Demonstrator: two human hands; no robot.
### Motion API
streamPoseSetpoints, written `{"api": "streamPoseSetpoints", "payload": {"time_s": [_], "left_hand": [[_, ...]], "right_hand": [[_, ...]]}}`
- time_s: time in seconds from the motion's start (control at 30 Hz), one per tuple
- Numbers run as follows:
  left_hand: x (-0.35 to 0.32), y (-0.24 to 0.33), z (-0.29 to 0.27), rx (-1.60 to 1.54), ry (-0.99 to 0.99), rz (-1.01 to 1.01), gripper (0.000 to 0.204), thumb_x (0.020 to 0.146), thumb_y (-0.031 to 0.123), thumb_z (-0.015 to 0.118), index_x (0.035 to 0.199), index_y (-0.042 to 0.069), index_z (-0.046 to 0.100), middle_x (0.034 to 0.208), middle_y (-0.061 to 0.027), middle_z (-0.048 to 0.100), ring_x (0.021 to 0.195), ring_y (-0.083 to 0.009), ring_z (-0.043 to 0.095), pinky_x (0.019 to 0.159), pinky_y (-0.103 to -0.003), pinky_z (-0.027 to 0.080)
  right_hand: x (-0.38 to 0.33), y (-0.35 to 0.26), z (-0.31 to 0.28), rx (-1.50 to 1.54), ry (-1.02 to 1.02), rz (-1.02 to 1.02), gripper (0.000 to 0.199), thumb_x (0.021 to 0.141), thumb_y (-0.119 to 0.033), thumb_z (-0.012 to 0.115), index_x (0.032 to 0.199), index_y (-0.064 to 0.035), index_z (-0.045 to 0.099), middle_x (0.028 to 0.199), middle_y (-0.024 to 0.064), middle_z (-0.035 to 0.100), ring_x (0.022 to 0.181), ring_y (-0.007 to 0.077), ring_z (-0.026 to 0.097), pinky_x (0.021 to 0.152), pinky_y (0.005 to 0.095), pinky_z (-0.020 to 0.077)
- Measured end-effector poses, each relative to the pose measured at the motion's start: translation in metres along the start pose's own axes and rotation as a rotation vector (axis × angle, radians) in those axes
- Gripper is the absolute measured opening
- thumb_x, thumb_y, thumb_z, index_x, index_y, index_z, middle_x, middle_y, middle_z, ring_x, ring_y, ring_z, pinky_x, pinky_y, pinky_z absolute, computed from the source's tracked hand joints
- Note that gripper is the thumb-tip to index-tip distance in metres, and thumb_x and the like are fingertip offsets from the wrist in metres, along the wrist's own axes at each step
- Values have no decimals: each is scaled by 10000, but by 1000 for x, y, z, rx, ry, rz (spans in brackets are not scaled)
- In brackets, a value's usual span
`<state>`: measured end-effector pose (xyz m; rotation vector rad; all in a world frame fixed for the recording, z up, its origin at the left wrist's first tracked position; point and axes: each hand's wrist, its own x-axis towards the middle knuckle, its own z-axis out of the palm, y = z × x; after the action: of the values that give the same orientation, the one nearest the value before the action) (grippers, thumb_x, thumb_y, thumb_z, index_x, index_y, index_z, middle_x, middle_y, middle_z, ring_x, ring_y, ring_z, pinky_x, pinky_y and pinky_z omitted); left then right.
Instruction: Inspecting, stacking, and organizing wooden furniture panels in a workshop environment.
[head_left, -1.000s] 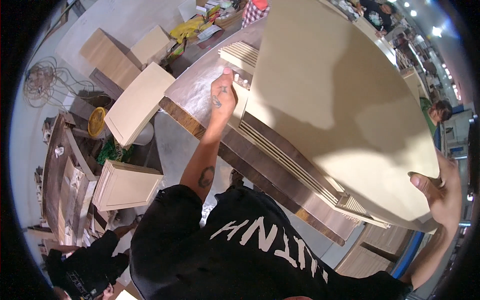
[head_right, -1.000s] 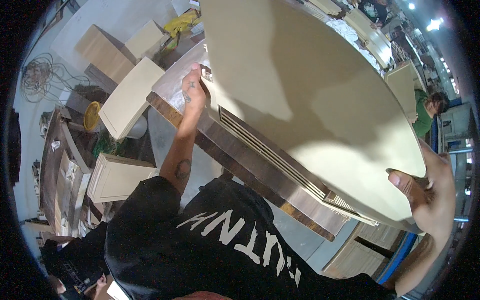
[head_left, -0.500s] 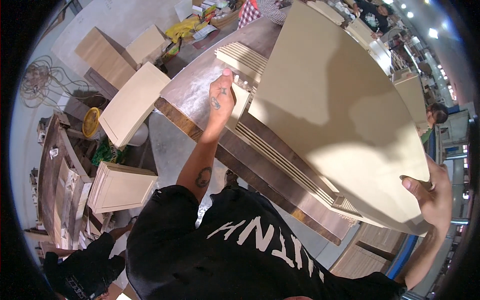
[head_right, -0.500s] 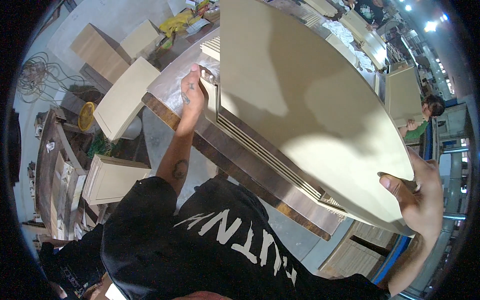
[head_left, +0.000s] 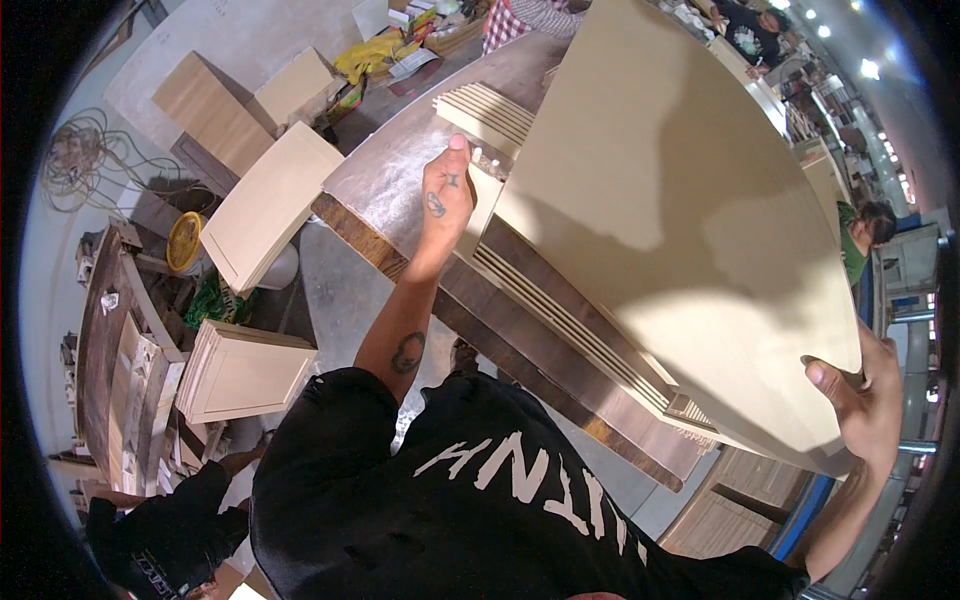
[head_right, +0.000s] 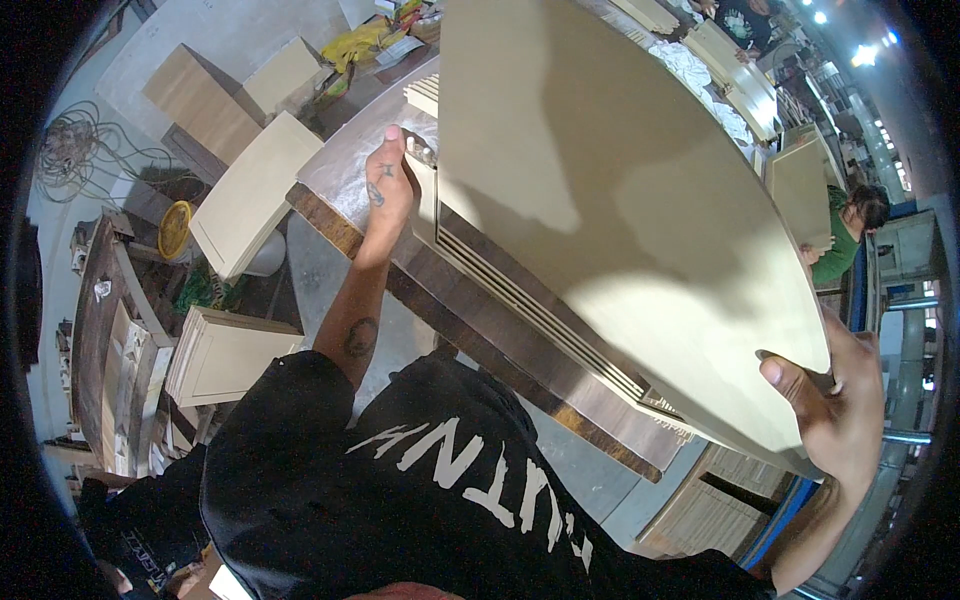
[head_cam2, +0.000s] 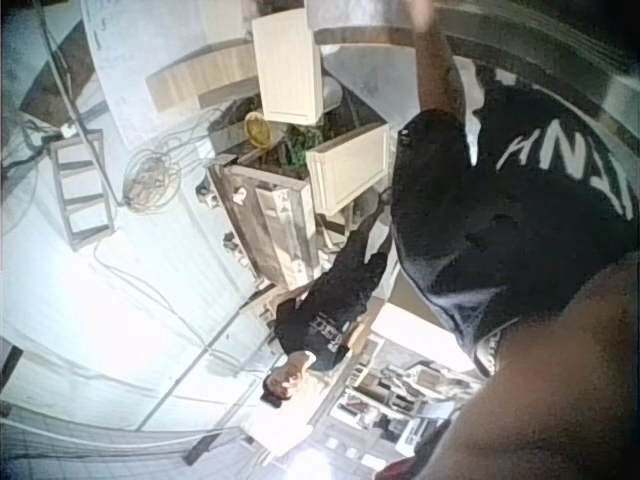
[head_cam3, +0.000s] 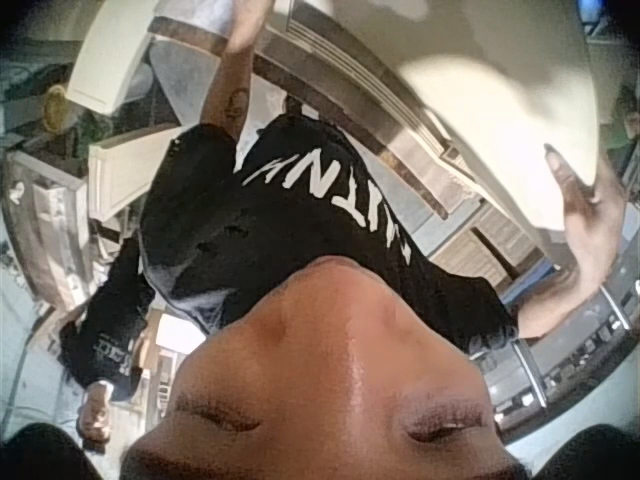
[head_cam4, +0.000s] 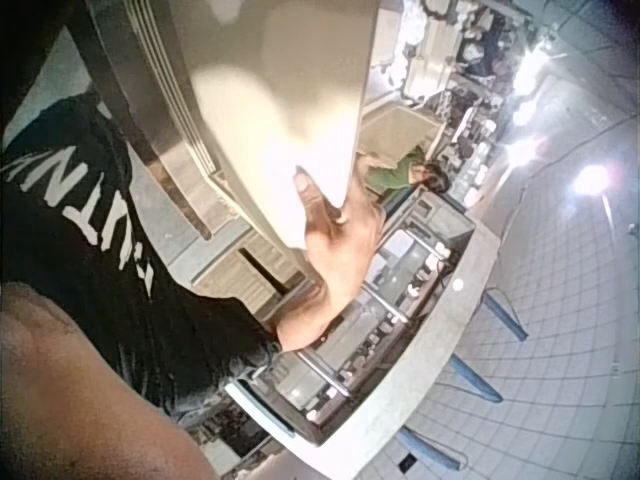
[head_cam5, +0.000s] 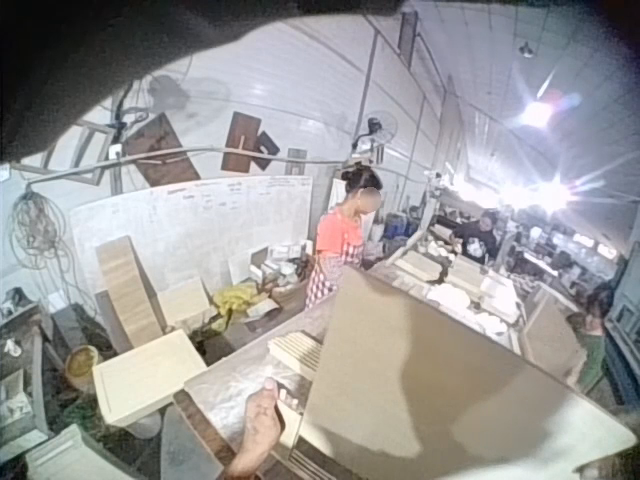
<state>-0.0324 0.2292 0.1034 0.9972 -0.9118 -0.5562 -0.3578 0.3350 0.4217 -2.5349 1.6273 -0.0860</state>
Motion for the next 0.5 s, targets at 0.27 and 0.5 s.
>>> {"api": "streamPoseSetpoints", "payload": {"time_s": [0.27, 0.5], "left_hand": [[1, -11, 0, -104, 31, -36, 468, 1004, 361, 392, 638, 81, 313, 641, 65, 300, 624, -76, 274, 561, -266, 256], [-2, -10, 3, -63, 39, -20, 468, 1004, 348, 393, 673, 21, 441, 657, 51, 393, 653, -79, 348, 578, -263, 315]], "right_hand": [[-1, -2, 0, -114, 7, -78, 357, 825, -226, 659, 1049, 49, 617, 742, 172, 666, 658, 229, 667, 628, 319, 490], [-7, -7, 3, 195, -21, 153, 409, 821, -232, 676, 1110, 46, 599, 864, 165, 662, 748, 228, 652, 669, 316, 503]]}}
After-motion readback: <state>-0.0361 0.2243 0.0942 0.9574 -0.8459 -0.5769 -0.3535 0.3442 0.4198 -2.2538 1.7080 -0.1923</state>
